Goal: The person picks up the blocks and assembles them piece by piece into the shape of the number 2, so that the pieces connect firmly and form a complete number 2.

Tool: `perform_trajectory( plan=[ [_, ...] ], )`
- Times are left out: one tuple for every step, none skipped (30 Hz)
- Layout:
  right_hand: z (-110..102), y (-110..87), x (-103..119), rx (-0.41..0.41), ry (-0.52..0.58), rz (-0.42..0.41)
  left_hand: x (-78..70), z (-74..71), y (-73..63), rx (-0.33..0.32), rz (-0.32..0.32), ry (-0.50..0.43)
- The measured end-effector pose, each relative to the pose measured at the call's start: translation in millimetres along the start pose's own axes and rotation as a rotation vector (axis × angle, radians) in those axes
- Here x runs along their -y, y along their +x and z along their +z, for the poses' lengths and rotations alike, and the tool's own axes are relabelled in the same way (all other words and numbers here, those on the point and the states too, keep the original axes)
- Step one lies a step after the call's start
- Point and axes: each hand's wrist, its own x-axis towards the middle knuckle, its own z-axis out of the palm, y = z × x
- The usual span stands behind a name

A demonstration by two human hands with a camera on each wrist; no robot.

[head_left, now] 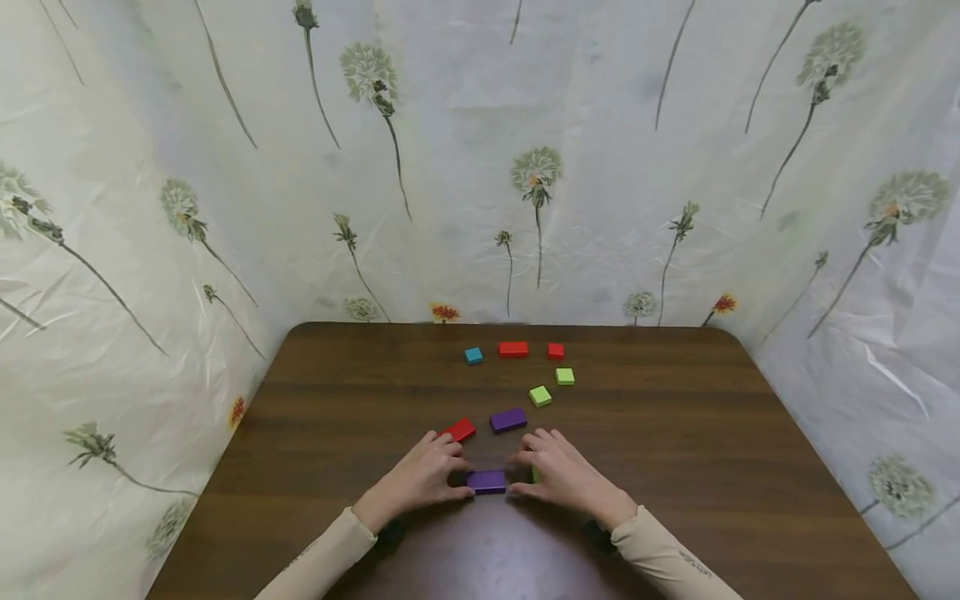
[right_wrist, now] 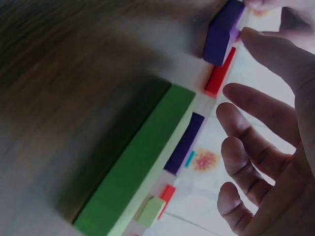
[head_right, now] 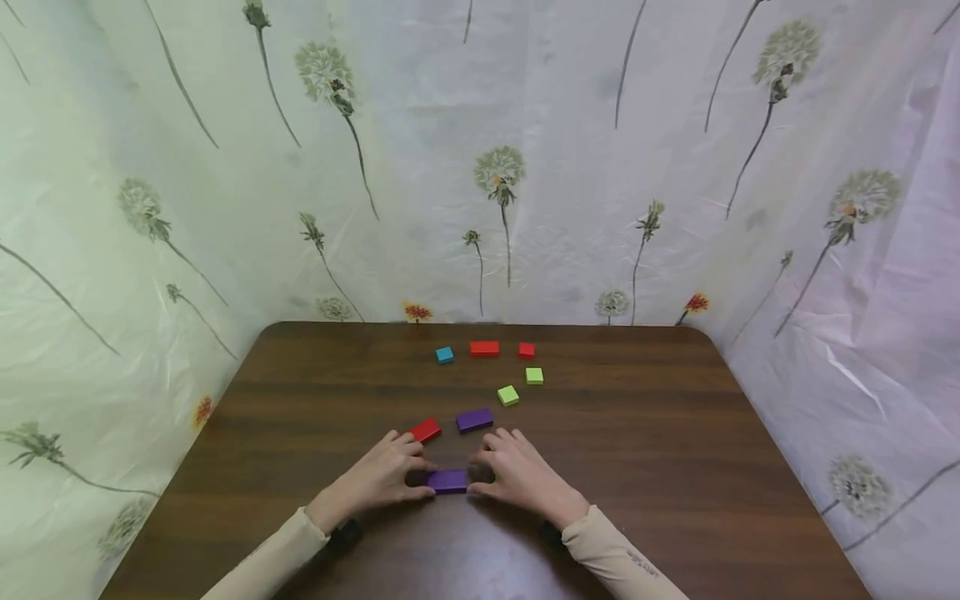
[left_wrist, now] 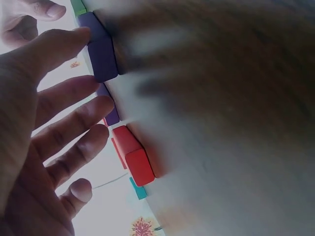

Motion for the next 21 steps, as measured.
perform_trajectory(
  plan=[
    [0.8, 0.7, 1.2, 0.002, 0.000, -0.003, -0.1, 0.0, -0.1, 0.002, -0.001, 0.004],
    [1.5, 1.3, 2.4, 0.003, 0.002, -0.005, -0.3, 0.2, 0.0, 0.004, -0.002, 0.006],
    [2.3, 2.0, 3.4, 0.003, 0.002, -0.009, -0.3, 0.7, 0.1, 0.006, -0.003, 0.005],
    [3.0, 2.6, 4.3, 0.004, 0.000, -0.012, -0.7, 0.8, 0.3, 0.007, -0.003, 0.002],
    [3.3, 3.3, 5.3, 0.007, 0.001, -0.015, -0.9, 1.2, 0.6, 0.011, -0.003, -0.002],
    [4.0, 3.6, 5.9, 0.011, 0.002, -0.017, -1.3, 1.6, 0.9, 0.015, -0.005, -0.008],
    [4.3, 4.0, 6.5, 0.013, 0.002, -0.020, -1.4, 2.0, 1.2, 0.020, -0.008, -0.015],
    [4.8, 4.3, 7.0, 0.015, 0.000, -0.022, -1.7, 2.4, 1.4, 0.024, -0.010, -0.021],
    [5.1, 4.4, 7.3, 0.017, -0.004, -0.025, -1.9, 2.7, 1.6, 0.028, -0.012, -0.027],
    [5.4, 4.4, 7.6, 0.018, -0.008, -0.028, -2.2, 2.8, 1.6, 0.032, -0.013, -0.032],
    [5.5, 4.3, 7.8, 0.018, -0.010, -0.031, -2.3, 3.3, 1.6, 0.036, -0.015, -0.033],
    [5.9, 4.1, 7.7, 0.016, -0.011, -0.033, -2.5, 3.5, 1.5, 0.038, -0.016, -0.035],
    [6.3, 3.9, 7.7, 0.014, -0.015, -0.035, -2.5, 3.6, 1.4, 0.039, -0.017, -0.036],
    [6.5, 3.8, 7.6, 0.013, -0.017, -0.037, -2.4, 3.7, 1.2, 0.039, -0.015, -0.034],
    [6.9, 3.7, 7.5, 0.011, -0.018, -0.039, -2.2, 3.8, 1.2, 0.038, -0.014, -0.034],
    [7.1, 3.8, 7.3, 0.006, -0.018, -0.044, -1.9, 3.8, 1.1, 0.037, -0.012, -0.033],
    [7.3, 4.0, 7.3, 0.003, -0.017, -0.045, -1.6, 3.7, 1.0, 0.036, -0.011, -0.030],
    [7.5, 4.2, 7.1, 0.000, -0.016, -0.046, -1.0, 3.9, 1.0, 0.035, -0.010, -0.028],
    [7.5, 4.7, 7.2, -0.001, -0.016, -0.046, -0.6, 3.6, 1.1, 0.034, -0.009, -0.025],
    [7.5, 5.2, 7.2, -0.001, -0.014, -0.045, -0.2, 3.3, 1.2, 0.034, -0.009, -0.022],
    [7.7, 5.8, 7.2, 0.001, -0.013, -0.042, 0.2, 2.7, 1.3, 0.034, -0.009, -0.021]
  ],
)
